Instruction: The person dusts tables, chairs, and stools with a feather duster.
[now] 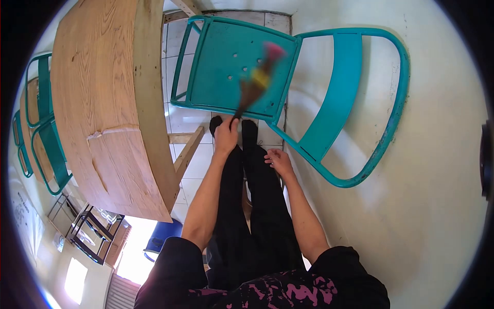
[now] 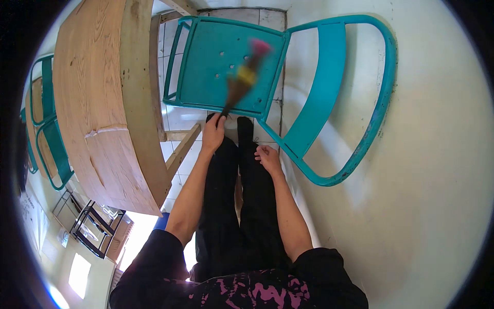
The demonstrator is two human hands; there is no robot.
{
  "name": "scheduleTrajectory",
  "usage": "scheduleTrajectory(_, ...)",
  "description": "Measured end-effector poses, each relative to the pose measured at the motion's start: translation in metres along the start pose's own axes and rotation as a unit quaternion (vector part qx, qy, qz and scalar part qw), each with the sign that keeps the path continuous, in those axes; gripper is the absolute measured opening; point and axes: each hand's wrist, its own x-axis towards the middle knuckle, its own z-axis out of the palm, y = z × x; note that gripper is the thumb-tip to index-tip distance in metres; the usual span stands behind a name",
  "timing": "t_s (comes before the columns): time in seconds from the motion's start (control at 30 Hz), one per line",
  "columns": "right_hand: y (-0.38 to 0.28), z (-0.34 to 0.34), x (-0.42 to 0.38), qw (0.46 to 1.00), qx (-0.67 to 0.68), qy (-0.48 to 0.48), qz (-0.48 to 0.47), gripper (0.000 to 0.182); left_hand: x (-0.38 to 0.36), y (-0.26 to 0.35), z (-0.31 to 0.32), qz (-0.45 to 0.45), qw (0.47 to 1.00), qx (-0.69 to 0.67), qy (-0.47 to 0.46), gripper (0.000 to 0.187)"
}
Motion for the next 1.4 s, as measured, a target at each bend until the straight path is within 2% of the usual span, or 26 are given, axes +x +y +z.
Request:
scheduleTrajectory(0.17, -0.005, 0.0, -0.001, 1.0, 0.007, -0.001, 0.009, 0.029, 0.027, 0.015, -0.013, 0.021, 0.997, -0.002, 0.069, 0.03)
scheduleTrajectory(0.23, -0.01, -0.001, -0.002, 1.0, 0.017, 0.006, 0.003, 0.029, 0.038, 0.022, -0.009, -0.078, 0.987, -0.071, 0.12, 0.033)
scheduleTrajectory(0.3, -0.011, -0.002, 0.0, 1.0, 0.014, 0.008, 0.007, 0.029, 0.049, 0.025, 0.0, -0.072, 0.985, -0.103, 0.116, 0.035)
scheduleTrajectory(0.4, -0.008, -0.002, 0.0, 1.0, 0.01, 0.011, 0.01, 0.03, 0.057, 0.04, -0.001, 0.022, 0.999, -0.022, -0.008, 0.029)
scheduleTrajectory(0.5, -0.007, -0.005, 0.001, 1.0, 0.01, 0.013, 0.004, 0.03, 0.077, 0.046, -0.011, 0.037, 0.999, 0.011, 0.014, 0.027)
scheduleTrajectory(0.53, -0.006, -0.005, 0.001, 1.0, 0.013, 0.012, 0.003, 0.03, 0.08, 0.048, -0.011, 0.042, 0.996, -0.049, 0.064, 0.028)
scheduleTrajectory(0.57, -0.006, -0.005, 0.0, 1.0, 0.014, 0.012, 0.004, 0.03, 0.085, 0.045, -0.008, 0.041, 0.996, -0.047, 0.063, 0.028)
scheduleTrajectory(0.63, -0.008, -0.006, -0.001, 1.0, 0.017, 0.016, 0.004, 0.03, 0.094, 0.042, 0.002, -0.104, 0.983, -0.103, 0.112, 0.03)
scheduleTrajectory(0.7, -0.007, -0.006, -0.001, 1.0, 0.019, 0.016, 0.005, 0.03, 0.093, 0.053, 0.011, -0.1, 0.978, -0.139, 0.12, 0.032)
scheduleTrajectory(0.77, -0.006, -0.005, 0.0, 1.0, 0.02, 0.015, 0.007, 0.029, 0.088, 0.06, 0.016, -0.04, 0.994, -0.096, 0.026, 0.031)
scheduleTrajectory(0.8, -0.005, -0.004, 0.001, 1.0, 0.016, 0.015, 0.007, 0.029, 0.086, 0.06, 0.017, 0.021, 0.999, -0.046, 0.004, 0.031)
scheduleTrajectory(0.93, -0.01, -0.004, -0.004, 1.0, 0.023, 0.015, 0.005, 0.029, 0.086, 0.055, 0.007, 0.08, 0.997, -0.004, 0.013, 0.031)
scheduleTrajectory(1.0, -0.008, -0.005, -0.003, 1.0, 0.022, 0.017, 0.005, 0.029, 0.083, 0.055, 0.002, -0.002, 0.989, -0.06, 0.135, 0.032)
scheduleTrajectory(1.03, -0.007, -0.005, -0.002, 1.0, 0.021, 0.019, 0.004, 0.029, 0.079, 0.055, 0.001, -0.045, 0.981, -0.084, 0.169, 0.031)
scheduleTrajectory(1.07, -0.007, -0.006, -0.002, 1.0, 0.021, 0.018, 0.004, 0.029, 0.076, 0.046, 0.004, -0.045, 0.981, -0.084, 0.17, 0.031)
scheduleTrajectory(1.13, -0.004, -0.008, -0.002, 1.0, 0.023, 0.012, 0.002, 0.029, 0.07, 0.02, 0.012, -0.1, 0.971, -0.183, 0.121, 0.032)
scheduleTrajectory(1.17, -0.002, -0.008, -0.002, 1.0, 0.023, 0.01, 0.002, 0.029, 0.063, 0.019, 0.008, -0.1, 0.971, -0.182, 0.122, 0.032)
scheduleTrajectory(1.23, 0.001, -0.009, 0.0, 1.0, 0.022, 0.003, -0.003, 0.029, 0.04, 0.018, -0.002, 0.007, 0.998, -0.067, -0.003, 0.032)
scheduleTrajectory(1.27, 0.001, -0.006, -0.001, 1.0, 0.021, 0.001, -0.002, 0.029, 0.03, 0.012, -0.007, 0.069, 0.997, -0.032, -0.019, 0.032)
scheduleTrajectory(1.37, -0.002, -0.005, -0.003, 1.0, 0.002, 0.005, -0.001, 0.031, 0.013, -0.006, -0.025, 0.067, 0.996, -0.036, -0.052, 0.033)
scheduleTrajectory(1.4, -0.004, -0.005, -0.004, 1.0, -0.002, 0.007, 0.0, 0.032, 0.006, -0.004, -0.032, 0.015, 0.998, -0.05, -0.044, 0.032)
